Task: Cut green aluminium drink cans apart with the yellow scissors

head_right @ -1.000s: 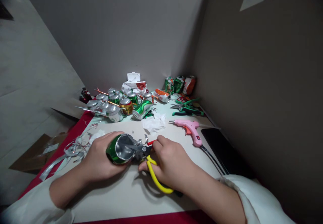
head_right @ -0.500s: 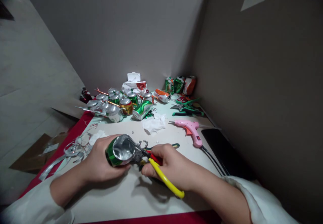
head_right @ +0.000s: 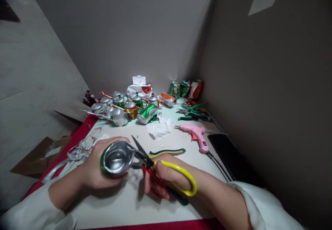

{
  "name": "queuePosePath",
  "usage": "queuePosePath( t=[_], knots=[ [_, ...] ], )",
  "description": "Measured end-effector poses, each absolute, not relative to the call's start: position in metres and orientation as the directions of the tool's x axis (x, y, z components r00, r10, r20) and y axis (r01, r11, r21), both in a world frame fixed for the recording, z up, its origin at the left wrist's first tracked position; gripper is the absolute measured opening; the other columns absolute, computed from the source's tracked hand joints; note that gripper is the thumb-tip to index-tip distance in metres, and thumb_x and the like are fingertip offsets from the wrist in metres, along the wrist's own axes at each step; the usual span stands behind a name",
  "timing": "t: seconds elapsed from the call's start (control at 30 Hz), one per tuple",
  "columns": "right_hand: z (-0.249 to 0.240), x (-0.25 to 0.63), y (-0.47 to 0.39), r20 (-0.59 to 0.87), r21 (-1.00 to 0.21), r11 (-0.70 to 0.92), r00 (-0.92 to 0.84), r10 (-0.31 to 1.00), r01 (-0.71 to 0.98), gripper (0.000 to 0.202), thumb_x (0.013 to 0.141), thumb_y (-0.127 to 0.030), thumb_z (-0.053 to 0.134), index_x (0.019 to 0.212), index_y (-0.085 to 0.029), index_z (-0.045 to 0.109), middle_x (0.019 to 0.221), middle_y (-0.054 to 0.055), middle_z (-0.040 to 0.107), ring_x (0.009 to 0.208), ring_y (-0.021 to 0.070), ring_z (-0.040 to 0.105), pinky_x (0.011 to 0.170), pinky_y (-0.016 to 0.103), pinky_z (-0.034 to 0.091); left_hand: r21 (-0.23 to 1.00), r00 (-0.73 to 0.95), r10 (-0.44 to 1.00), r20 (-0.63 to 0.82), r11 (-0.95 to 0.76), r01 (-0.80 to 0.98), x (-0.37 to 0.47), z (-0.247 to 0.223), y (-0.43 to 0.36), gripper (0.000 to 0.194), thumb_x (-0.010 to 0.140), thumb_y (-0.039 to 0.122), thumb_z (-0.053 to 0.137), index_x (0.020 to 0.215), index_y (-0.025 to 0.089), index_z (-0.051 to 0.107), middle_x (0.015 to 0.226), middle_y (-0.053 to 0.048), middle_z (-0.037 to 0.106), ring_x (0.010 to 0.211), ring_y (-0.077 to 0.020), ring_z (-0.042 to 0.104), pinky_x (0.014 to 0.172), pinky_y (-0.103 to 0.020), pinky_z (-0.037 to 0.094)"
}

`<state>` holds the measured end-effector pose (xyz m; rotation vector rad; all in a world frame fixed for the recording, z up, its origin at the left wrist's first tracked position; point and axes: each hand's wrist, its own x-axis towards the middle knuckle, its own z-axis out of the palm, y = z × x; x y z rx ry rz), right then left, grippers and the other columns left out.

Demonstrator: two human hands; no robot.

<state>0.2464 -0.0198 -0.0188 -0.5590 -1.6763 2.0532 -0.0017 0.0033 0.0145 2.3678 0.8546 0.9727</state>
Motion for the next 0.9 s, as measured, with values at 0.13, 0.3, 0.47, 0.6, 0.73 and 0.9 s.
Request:
queuePosePath(
  t=[0.13,0.3,0.47,0.6,0.73,0.9],
  knots=[
    [0.005,0.256,-0.02,-0.076,-0.959,0.139,-0.702,0.708,0.245,0.058,0.084,-0.071,0.052,0.099,-0.017,0.062,0.084,0.003,0.057,0.069,0.014,0.051,0.062,0.026,0.043,0.552,0.538,0.699,0.471,-0.71,0.438,-0.001,0.012,0.005,0.041,0.057,0.017,0.075,0.095,0.016,0.06,0.088,-0.006,0.066,0.077,-0.0208,0.063,0.071,-0.033,0.052],
    [0.012,0.257,-0.019,0.059,-0.66,0.438,-0.539,0.84,0.611,0.049,0.074,-0.061,0.071,0.092,-0.018,0.056,0.096,0.006,0.056,0.08,0.0205,0.053,0.073,0.033,0.045,0.533,0.544,0.717,0.436,-0.693,0.486,0.0,0.009,0.006,0.04,0.058,0.021,0.077,0.094,0.017,0.061,0.089,-0.006,0.066,0.08,-0.022,0.062,0.074,-0.034,0.051],
    [-0.002,0.247,-0.021,0.193,-0.449,0.464,-0.424,0.885,0.764,0.056,0.074,-0.068,0.067,0.093,-0.016,0.056,0.096,0.009,0.056,0.079,0.0235,0.054,0.069,0.034,0.042,0.564,0.563,0.734,0.38,-0.666,0.489,0.001,0.007,0.009,0.041,0.063,0.023,0.076,0.101,0.017,0.061,0.094,-0.007,0.067,0.084,-0.0222,0.063,0.079,-0.035,0.052],
    [-0.009,0.242,-0.025,0.17,-0.505,0.435,-0.408,0.897,0.746,0.049,0.081,-0.067,0.061,0.081,-0.018,0.053,0.083,0.004,0.055,0.068,0.0177,0.05,0.06,0.03,0.035,0.562,0.568,0.752,0.334,-0.643,0.52,0.001,0.005,0.009,0.037,0.064,0.022,0.074,0.098,0.018,0.06,0.093,-0.006,0.065,0.085,-0.0218,0.063,0.079,-0.035,0.052],
    [-0.007,0.242,-0.025,0.157,-0.551,0.405,-0.386,0.909,0.73,0.047,0.085,-0.064,0.057,0.073,-0.019,0.051,0.078,0.003,0.053,0.064,0.015,0.046,0.059,0.029,0.032,0.541,0.473,0.792,0.385,-0.609,0.58,0.004,0.003,0.004,0.055,0.061,0.02,0.075,0.112,0.02,0.056,0.108,-0.007,0.063,0.099,-0.0237,0.063,0.09,-0.036,0.052],
    [-0.003,0.238,-0.025,-0.005,-0.732,0.223,-0.332,0.943,0.644,0.04,0.086,-0.055,0.058,0.071,-0.019,0.05,0.072,0.0,0.052,0.063,0.0132,0.044,0.055,0.025,0.03,0.493,0.251,0.849,0.465,-0.484,0.723,0.009,0.001,-0.002,0.108,0.058,0.029,0.081,0.149,0.024,0.023,0.148,-0.011,0.044,0.13,-0.0299,0.051,0.106,-0.04,0.048]
  ],
)
